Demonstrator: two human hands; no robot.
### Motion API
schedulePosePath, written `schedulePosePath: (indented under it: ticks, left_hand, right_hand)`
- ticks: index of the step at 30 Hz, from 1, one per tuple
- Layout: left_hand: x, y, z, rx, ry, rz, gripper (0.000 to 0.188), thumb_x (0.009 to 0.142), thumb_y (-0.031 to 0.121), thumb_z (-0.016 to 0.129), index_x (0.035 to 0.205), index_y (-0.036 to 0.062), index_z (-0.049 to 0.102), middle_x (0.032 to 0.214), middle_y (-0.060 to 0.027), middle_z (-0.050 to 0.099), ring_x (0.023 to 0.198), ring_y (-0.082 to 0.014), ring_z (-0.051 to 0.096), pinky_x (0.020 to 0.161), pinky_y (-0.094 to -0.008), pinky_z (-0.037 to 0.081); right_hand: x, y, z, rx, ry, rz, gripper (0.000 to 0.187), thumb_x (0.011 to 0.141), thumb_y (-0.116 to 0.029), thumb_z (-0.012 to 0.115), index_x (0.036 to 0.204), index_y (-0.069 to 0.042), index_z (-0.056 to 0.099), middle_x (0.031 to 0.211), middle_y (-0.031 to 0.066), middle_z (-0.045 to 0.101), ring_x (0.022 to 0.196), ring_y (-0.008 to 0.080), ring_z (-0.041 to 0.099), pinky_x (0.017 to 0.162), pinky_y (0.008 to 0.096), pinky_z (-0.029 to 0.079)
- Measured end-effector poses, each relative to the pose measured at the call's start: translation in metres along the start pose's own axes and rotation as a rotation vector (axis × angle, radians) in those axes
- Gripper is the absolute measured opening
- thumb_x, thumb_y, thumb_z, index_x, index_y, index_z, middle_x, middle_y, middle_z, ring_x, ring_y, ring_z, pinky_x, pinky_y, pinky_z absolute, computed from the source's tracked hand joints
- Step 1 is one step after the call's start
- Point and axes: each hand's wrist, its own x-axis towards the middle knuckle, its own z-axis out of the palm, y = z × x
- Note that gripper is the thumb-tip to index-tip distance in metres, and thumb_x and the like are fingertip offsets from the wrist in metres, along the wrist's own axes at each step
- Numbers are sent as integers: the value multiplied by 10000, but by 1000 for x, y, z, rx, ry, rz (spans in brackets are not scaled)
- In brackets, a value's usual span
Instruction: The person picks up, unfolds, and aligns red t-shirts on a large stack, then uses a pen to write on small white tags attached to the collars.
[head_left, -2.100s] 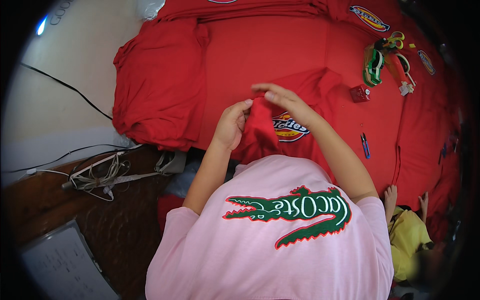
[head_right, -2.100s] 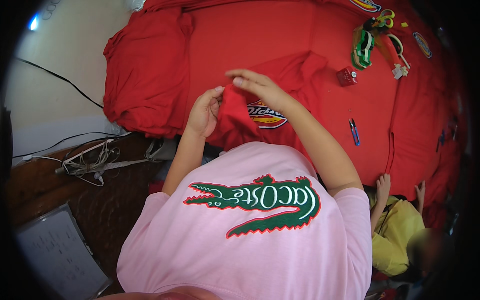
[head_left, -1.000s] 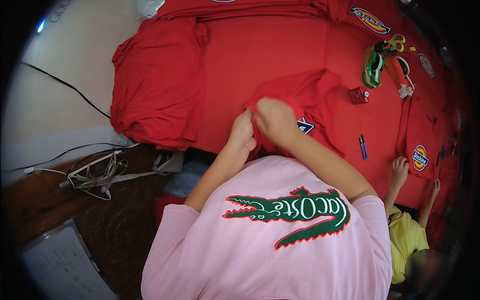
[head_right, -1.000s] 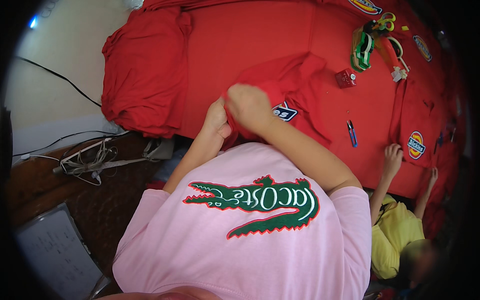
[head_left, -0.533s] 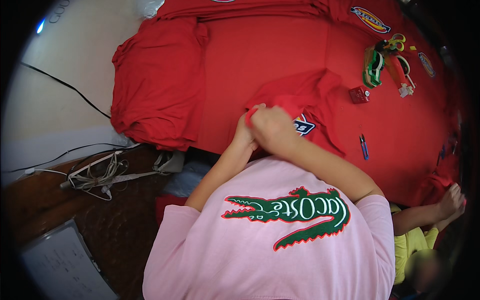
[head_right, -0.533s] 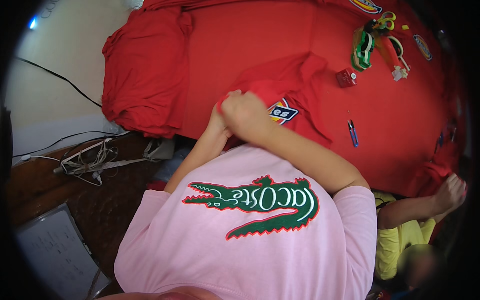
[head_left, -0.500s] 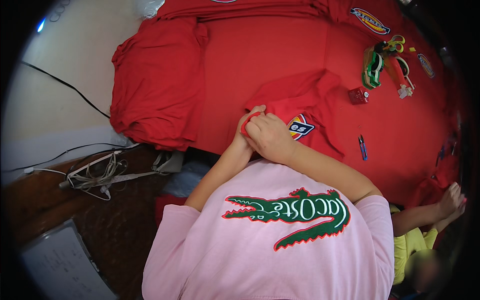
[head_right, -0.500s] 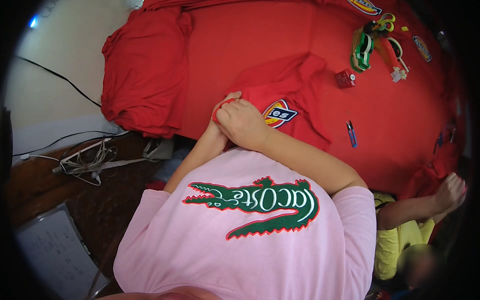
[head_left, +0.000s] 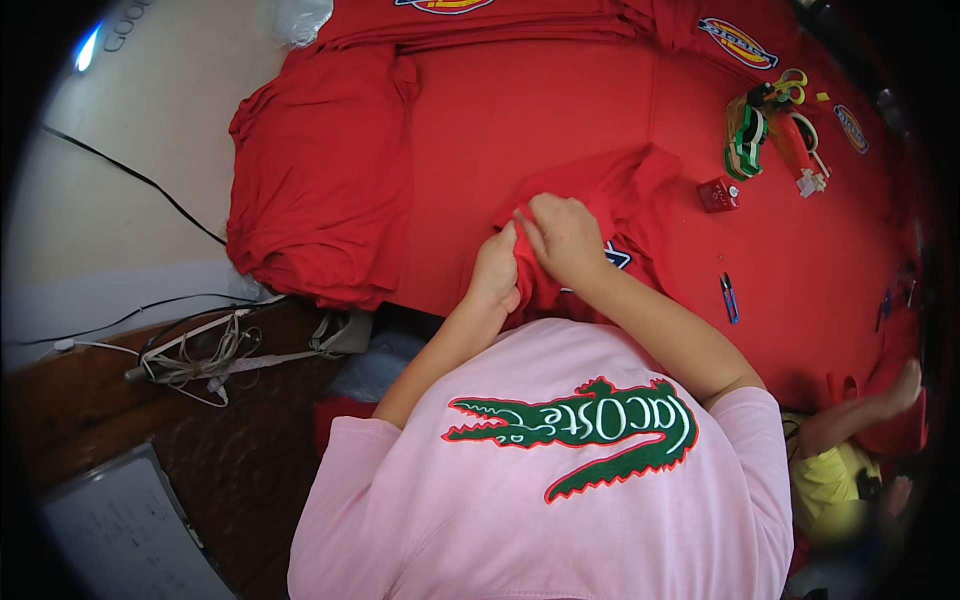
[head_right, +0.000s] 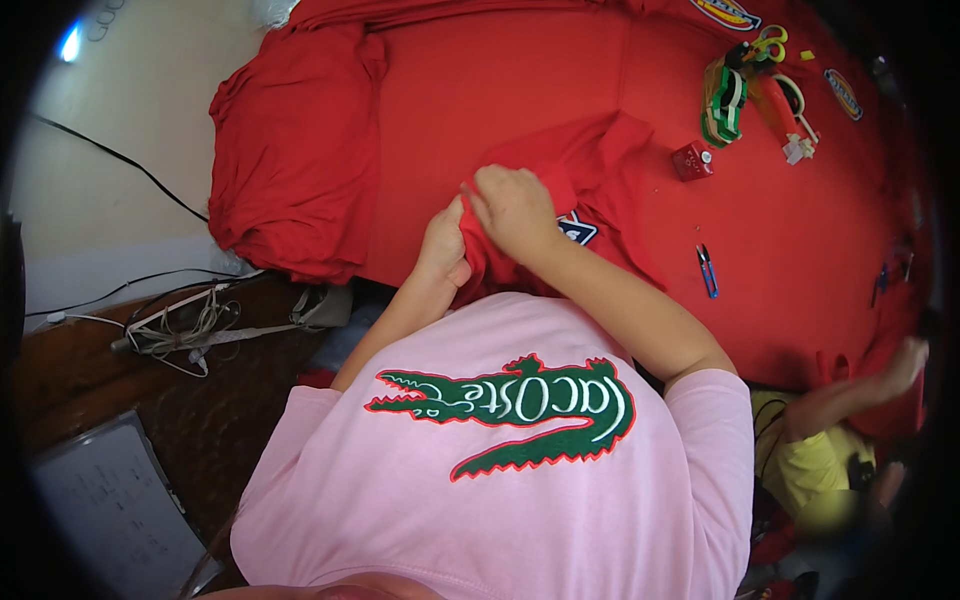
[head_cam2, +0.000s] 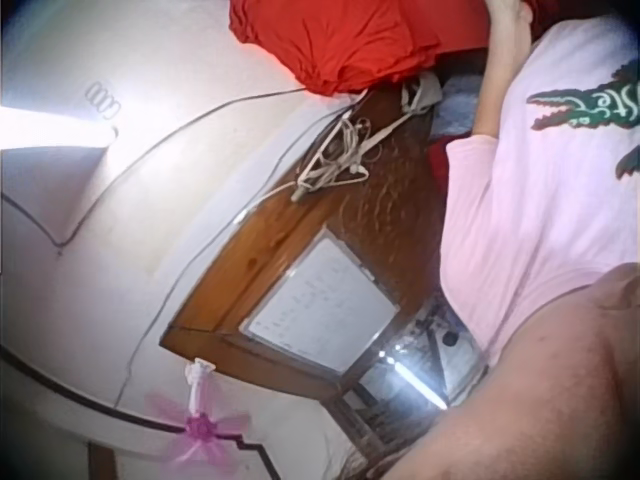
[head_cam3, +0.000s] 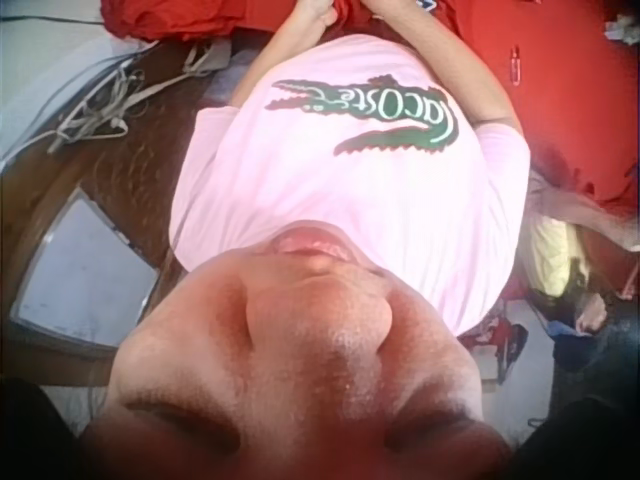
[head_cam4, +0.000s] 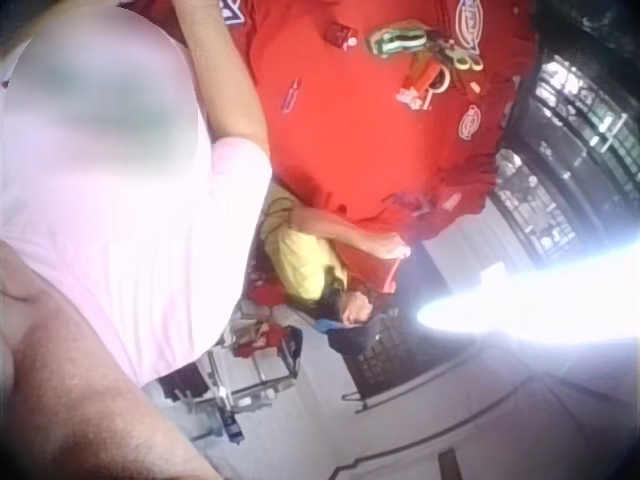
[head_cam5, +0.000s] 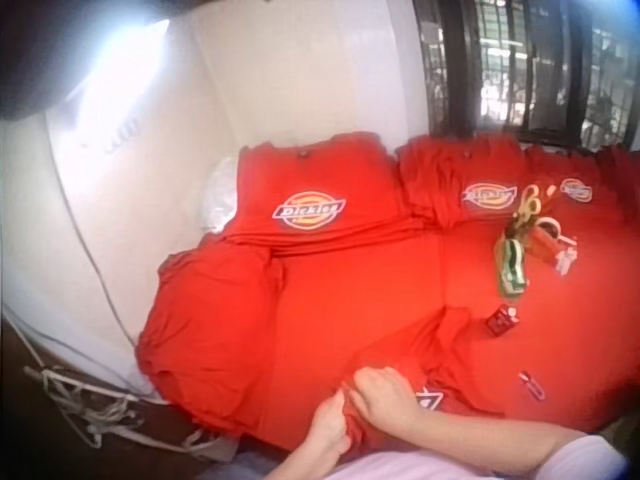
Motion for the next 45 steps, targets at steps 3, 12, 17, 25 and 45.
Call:
schedulePosePath:
  ticks: [3,12,17,25,45]
  left_hand:
    - [27,-12,-30,-71,-100,-47,249,1039,308,580,1088,77,660,1039,-35,688,946,-161,656,836,-317,523]
    - [26,-7,-30,-15,-91,-72,301,1037,315,583,1138,41,656,1124,-82,692,1031,-184,657,897,-338,535]
    - [-13,22,-1,-78,-103,17,379,1052,302,551,1259,-4,636,1216,-127,704,1146,-212,663,1015,-350,522]
    - [-15,46,-33,37,-246,191,226,1061,246,595,1127,52,693,1123,-42,722,1038,-116,659,959,-289,516]
    - [-18,47,-42,5,-238,210,166,1041,237,645,1048,84,709,1010,11,722,938,-71,649,888,-258,518]
  right_hand:
    - [-18,-36,0,139,-112,-330,160,818,-166,691,865,-85,562,822,103,596,807,306,635,718,448,476]
    - [-13,-36,-3,237,-30,-316,256,895,-217,705,785,-68,528,729,118,569,761,358,621,755,452,496]
    - [18,41,-14,576,-339,530,251,979,-271,687,840,-67,642,812,-3,644,800,141,610,767,312,486]
    - [37,63,-41,1266,-492,709,147,997,-222,655,991,-81,696,899,-74,639,861,42,566,838,226,441]
    - [36,59,-45,1277,-403,620,130,987,-206,612,1006,-89,665,933,-72,607,907,43,530,866,220,396]
